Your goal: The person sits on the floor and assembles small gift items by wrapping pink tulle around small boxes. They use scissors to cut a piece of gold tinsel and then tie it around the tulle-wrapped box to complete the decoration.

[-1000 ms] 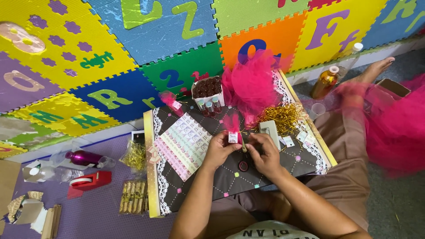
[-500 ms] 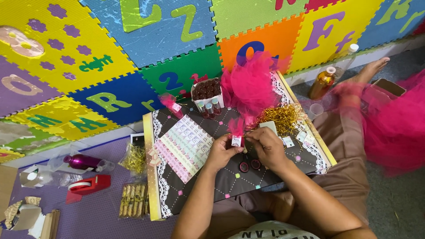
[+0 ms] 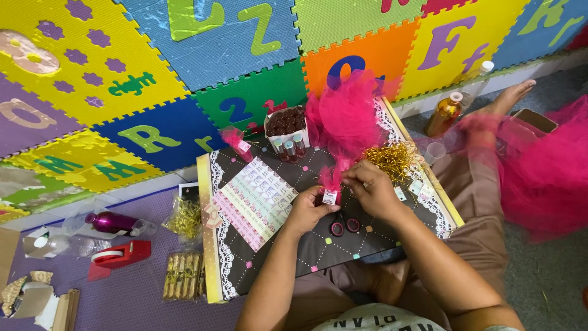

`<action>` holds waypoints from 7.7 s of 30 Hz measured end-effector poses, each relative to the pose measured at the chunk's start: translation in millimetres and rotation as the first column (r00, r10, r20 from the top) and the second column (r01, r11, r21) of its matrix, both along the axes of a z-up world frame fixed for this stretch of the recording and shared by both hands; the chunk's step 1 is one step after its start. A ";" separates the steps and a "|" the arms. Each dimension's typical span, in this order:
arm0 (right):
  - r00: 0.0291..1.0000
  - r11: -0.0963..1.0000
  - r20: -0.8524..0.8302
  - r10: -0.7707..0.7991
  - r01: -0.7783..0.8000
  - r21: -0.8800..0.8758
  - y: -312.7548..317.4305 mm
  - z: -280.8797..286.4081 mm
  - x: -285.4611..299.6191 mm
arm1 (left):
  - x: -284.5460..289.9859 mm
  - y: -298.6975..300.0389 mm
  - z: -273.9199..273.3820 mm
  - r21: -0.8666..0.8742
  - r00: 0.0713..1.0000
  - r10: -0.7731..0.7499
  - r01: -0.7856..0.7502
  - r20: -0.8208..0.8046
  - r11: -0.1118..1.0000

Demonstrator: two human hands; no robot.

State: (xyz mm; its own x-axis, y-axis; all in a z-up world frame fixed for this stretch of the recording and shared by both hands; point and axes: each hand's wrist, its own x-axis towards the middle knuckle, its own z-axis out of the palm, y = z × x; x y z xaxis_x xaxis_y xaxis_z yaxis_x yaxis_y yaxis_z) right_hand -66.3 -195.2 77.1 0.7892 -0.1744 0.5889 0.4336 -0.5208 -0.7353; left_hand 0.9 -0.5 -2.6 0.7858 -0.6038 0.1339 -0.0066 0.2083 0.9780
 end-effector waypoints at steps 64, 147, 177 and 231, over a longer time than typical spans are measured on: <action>0.943 0.932 0.299 -0.145 0.232 -0.277 52.2 -30.9 -8.2 | -3.4 -6.0 22.1 0.117 0.941 0.292 -0.314 0.171 0.942; 0.950 0.777 0.255 -0.178 0.295 -0.556 21.8 -41.7 -39.1 | 165.9 138.9 58.4 -0.299 0.193 0.944 -0.915 0.267 0.272; 0.951 0.766 0.242 -0.191 0.299 -0.569 24.5 -35.2 -37.5 | 183.2 137.2 -35.9 0.088 0.405 0.831 -0.911 0.383 0.403; 0.844 0.728 -0.364 -0.395 0.046 -0.684 48.4 -44.8 -66.3 | -52.3 143.9 77.8 0.814 0.733 0.482 -0.577 0.479 0.068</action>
